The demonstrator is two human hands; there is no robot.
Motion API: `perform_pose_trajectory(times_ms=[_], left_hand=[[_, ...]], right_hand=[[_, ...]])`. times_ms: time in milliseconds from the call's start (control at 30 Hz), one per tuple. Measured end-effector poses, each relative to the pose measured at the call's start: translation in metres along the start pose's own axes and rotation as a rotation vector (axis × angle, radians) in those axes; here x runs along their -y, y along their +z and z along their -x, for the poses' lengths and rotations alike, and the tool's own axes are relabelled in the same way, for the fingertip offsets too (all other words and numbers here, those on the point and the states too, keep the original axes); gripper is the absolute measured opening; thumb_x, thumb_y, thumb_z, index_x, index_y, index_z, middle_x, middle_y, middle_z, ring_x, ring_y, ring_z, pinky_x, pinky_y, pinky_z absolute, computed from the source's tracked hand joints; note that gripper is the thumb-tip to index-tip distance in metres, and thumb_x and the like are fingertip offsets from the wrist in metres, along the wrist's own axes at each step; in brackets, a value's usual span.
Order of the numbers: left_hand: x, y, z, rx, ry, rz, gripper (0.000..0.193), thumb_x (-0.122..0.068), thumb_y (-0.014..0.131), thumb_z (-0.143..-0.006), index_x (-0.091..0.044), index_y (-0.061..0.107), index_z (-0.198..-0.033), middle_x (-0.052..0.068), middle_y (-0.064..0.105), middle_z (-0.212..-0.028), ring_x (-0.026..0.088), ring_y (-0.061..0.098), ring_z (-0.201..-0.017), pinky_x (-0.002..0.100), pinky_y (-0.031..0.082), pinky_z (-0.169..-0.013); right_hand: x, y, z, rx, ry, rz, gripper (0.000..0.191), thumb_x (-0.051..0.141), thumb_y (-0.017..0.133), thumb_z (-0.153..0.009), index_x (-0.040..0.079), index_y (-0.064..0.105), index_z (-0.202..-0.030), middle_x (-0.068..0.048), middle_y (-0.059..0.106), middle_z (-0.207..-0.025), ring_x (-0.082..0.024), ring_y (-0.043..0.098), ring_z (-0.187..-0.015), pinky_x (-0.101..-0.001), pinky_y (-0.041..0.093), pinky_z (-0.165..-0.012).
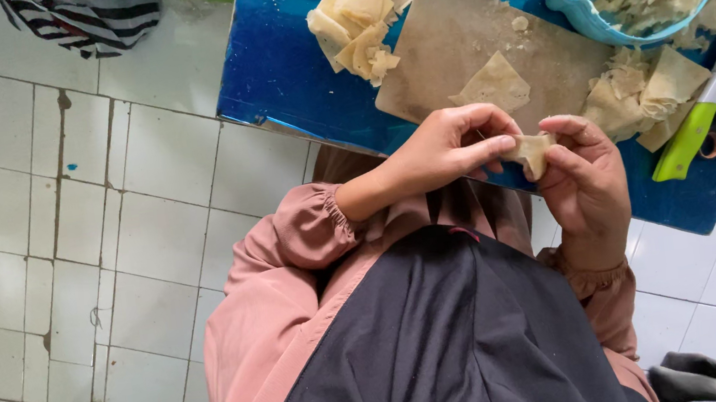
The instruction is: The person sits at a blue table and tears thin translucent wrapper sheets into smaller pieces by hand, one at a time, placing the torn pieces onto a cutting board and into a blue bowl. They occasionally reach into a bowl of brown filling with a spoon and stack the finished pieces on the board.
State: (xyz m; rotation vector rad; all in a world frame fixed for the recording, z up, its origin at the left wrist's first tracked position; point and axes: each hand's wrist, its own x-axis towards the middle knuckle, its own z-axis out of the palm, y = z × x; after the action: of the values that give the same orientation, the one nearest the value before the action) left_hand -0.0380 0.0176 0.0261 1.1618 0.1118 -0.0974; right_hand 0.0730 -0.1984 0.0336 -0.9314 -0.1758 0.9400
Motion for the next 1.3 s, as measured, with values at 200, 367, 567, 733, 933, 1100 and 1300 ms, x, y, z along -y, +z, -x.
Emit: perform_pose_trajectory(times_ms=[200,367,567,733,933,1100,1300], left_hand=[[-0.002,-0.001,0.007,-0.117,0.466,-0.402,0.009,-0.014,0.068,-0.103,-0.005,0.066,-0.103,0.005,0.066,-0.121,0.009,0.065,-0.104,0.028,0.057,-0.090],[0.006,-0.005,0.005,0.063,0.274,0.047,0.014,-0.009,0.067,-0.102,-0.002,0.057,-0.109,0.004,0.071,-0.115,0.008,0.066,-0.102,0.028,0.055,-0.090],[0.019,-0.004,-0.009,-0.275,0.356,-0.282,0.021,-0.002,0.065,-0.095,-0.001,0.058,-0.115,0.010,0.074,-0.091,0.019,0.074,-0.082,0.031,0.061,-0.075],[0.025,0.001,-0.030,-0.504,0.519,-0.744,0.023,-0.009,0.067,-0.098,-0.006,0.056,-0.118,0.017,0.071,-0.099,0.035,0.073,-0.091,0.039,0.058,-0.077],[0.017,0.012,-0.034,-0.569,0.245,-1.152,0.038,-0.019,0.068,-0.095,-0.007,0.050,-0.126,0.014,0.062,-0.098,0.034,0.070,-0.077,0.043,0.056,-0.059],[0.005,0.008,-0.022,-0.639,0.320,-1.179,0.035,-0.022,0.069,-0.093,-0.011,0.053,-0.122,0.014,0.056,-0.103,0.031,0.070,-0.078,0.043,0.055,-0.058],[0.004,0.000,-0.016,-0.723,0.406,-1.111,0.024,-0.023,0.068,-0.099,-0.011,0.056,-0.117,0.010,0.054,-0.104,0.032,0.070,-0.083,0.042,0.057,-0.064]], right_hand=[[-0.004,0.015,0.007,-0.039,-0.212,0.368,0.008,-0.012,0.064,-0.107,-0.010,0.065,-0.116,-0.013,0.064,-0.116,-0.017,0.063,-0.106,-0.0275,0.051,-0.099],[-0.003,0.035,0.004,-0.072,-0.244,0.412,0.011,-0.012,0.066,-0.102,-0.007,0.065,-0.111,-0.009,0.067,-0.109,-0.014,0.066,-0.098,-0.0235,0.053,-0.091],[-0.015,0.040,-0.016,-0.308,-0.387,0.818,0.019,-0.007,0.072,-0.101,-0.003,0.064,-0.118,-0.004,0.068,-0.104,-0.009,0.065,-0.090,-0.0220,0.053,-0.083],[-0.023,0.039,-0.033,-0.360,-0.540,1.148,0.027,-0.007,0.075,-0.101,-0.001,0.061,-0.124,-0.003,0.063,-0.099,-0.006,0.056,-0.080,-0.0210,0.047,-0.073],[-0.021,0.042,-0.041,-0.338,-0.498,1.295,0.027,-0.008,0.075,-0.098,-0.001,0.062,-0.120,-0.004,0.059,-0.092,-0.007,0.051,-0.075,-0.0235,0.044,-0.067],[-0.004,0.032,-0.036,-0.273,-0.745,1.540,0.013,-0.005,0.067,-0.109,-0.001,0.067,-0.121,-0.015,0.069,-0.104,-0.014,0.062,-0.084,-0.0286,0.050,-0.074],[0.051,0.007,-0.071,-0.364,-0.557,1.577,0.031,-0.004,0.055,-0.103,-0.014,0.065,-0.130,-0.009,0.071,-0.085,-0.010,0.069,-0.075,-0.0258,0.051,-0.067]])
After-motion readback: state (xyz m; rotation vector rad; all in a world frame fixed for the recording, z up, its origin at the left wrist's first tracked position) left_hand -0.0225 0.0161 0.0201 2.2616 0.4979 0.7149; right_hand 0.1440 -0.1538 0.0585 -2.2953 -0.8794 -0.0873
